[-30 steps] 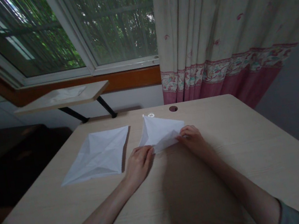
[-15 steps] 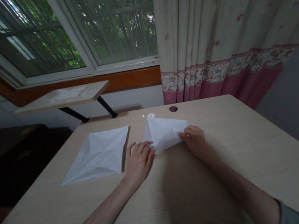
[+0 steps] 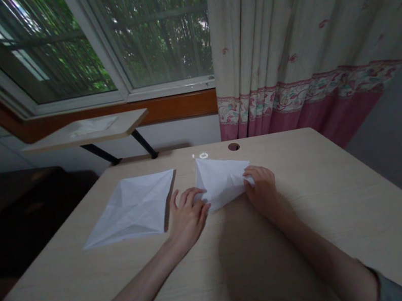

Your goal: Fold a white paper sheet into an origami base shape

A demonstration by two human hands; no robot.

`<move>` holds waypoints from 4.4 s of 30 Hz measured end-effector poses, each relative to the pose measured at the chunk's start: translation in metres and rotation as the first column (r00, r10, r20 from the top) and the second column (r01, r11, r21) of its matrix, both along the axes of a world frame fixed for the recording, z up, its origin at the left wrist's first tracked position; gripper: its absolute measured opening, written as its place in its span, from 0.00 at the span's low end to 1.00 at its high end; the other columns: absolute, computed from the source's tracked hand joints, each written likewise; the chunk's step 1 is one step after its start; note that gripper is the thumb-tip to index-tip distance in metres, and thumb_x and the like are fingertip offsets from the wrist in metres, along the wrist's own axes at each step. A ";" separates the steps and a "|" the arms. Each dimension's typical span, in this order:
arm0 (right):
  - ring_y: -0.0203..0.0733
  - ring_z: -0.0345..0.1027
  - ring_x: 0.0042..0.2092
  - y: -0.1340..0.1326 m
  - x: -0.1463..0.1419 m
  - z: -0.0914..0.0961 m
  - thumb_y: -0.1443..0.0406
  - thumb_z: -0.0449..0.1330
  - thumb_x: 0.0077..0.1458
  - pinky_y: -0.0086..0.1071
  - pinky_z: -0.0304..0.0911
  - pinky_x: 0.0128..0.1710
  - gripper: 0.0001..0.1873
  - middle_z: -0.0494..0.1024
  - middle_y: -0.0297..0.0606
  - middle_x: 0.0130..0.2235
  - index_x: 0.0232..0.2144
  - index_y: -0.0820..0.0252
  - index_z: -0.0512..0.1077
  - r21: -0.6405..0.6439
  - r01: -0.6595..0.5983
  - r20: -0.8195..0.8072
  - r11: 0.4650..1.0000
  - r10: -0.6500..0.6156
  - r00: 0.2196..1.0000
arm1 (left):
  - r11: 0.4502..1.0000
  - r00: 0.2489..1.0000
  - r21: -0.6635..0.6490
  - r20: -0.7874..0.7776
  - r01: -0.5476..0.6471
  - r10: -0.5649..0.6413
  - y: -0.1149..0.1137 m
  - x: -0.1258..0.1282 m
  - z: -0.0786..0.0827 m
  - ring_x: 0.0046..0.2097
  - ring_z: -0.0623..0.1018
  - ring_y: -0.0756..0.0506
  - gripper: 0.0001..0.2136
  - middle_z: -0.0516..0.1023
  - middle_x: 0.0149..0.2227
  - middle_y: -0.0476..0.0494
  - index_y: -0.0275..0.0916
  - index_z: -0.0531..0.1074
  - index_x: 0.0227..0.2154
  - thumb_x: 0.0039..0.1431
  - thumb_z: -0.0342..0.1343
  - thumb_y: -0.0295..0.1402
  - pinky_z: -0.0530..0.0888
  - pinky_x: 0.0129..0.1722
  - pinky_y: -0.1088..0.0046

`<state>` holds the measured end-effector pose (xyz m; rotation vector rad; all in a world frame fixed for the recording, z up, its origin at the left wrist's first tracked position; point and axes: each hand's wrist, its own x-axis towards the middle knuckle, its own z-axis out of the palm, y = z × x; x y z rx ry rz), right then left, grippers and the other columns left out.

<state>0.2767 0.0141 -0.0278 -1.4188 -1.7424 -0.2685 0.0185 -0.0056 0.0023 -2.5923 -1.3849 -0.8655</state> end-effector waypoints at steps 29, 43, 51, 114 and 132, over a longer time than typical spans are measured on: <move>0.59 0.44 0.68 -0.031 -0.033 0.015 0.64 0.59 0.62 0.60 0.43 0.63 0.15 0.55 0.37 0.68 0.50 0.42 0.74 -0.086 -0.277 0.358 0.957 0.289 0.888 | 0.997 0.986 0.016 -0.150 -0.071 0.073 0.001 -0.002 -0.012 0.66 0.61 0.30 0.16 0.60 0.67 0.35 0.44 0.74 0.52 0.66 0.54 0.44 0.47 0.64 0.33; 0.57 0.45 0.68 -0.029 -0.033 0.011 0.63 0.60 0.62 0.59 0.43 0.64 0.12 0.60 0.39 0.66 0.47 0.45 0.74 -0.040 -0.234 0.358 0.971 0.233 0.904 | 1.000 0.994 0.007 -0.110 0.008 -0.007 -0.003 -0.001 -0.006 0.65 0.63 0.30 0.16 0.64 0.65 0.39 0.45 0.77 0.47 0.65 0.54 0.47 0.43 0.64 0.32; 0.58 0.47 0.67 -0.025 -0.033 0.011 0.68 0.57 0.62 0.57 0.52 0.61 0.22 0.58 0.45 0.65 0.57 0.46 0.66 -0.005 -0.224 0.408 0.975 0.206 0.889 | 0.997 0.993 0.009 -0.097 0.073 -0.072 -0.008 0.001 -0.002 0.64 0.65 0.33 0.17 0.69 0.62 0.39 0.43 0.78 0.43 0.65 0.53 0.49 0.41 0.65 0.34; 0.45 0.68 0.36 -0.014 -0.020 0.002 0.63 0.54 0.64 0.40 0.63 0.40 0.13 0.74 0.39 0.31 0.27 0.56 0.70 -0.211 -0.113 0.224 0.971 0.160 0.961 | 0.973 0.949 -0.048 -0.213 0.227 -0.232 -0.001 -0.003 -0.006 0.55 0.75 0.42 0.17 0.77 0.56 0.44 0.47 0.73 0.54 0.71 0.45 0.44 0.52 0.67 0.50; 0.46 0.69 0.35 -0.015 -0.020 0.009 0.65 0.59 0.61 0.40 0.62 0.42 0.12 0.75 0.37 0.28 0.24 0.56 0.68 -0.320 -0.092 0.241 0.943 0.175 0.955 | 0.975 0.963 -0.080 -0.158 0.207 -0.217 -0.004 -0.001 0.000 0.53 0.75 0.43 0.16 0.78 0.54 0.46 0.49 0.75 0.52 0.72 0.44 0.40 0.54 0.67 0.51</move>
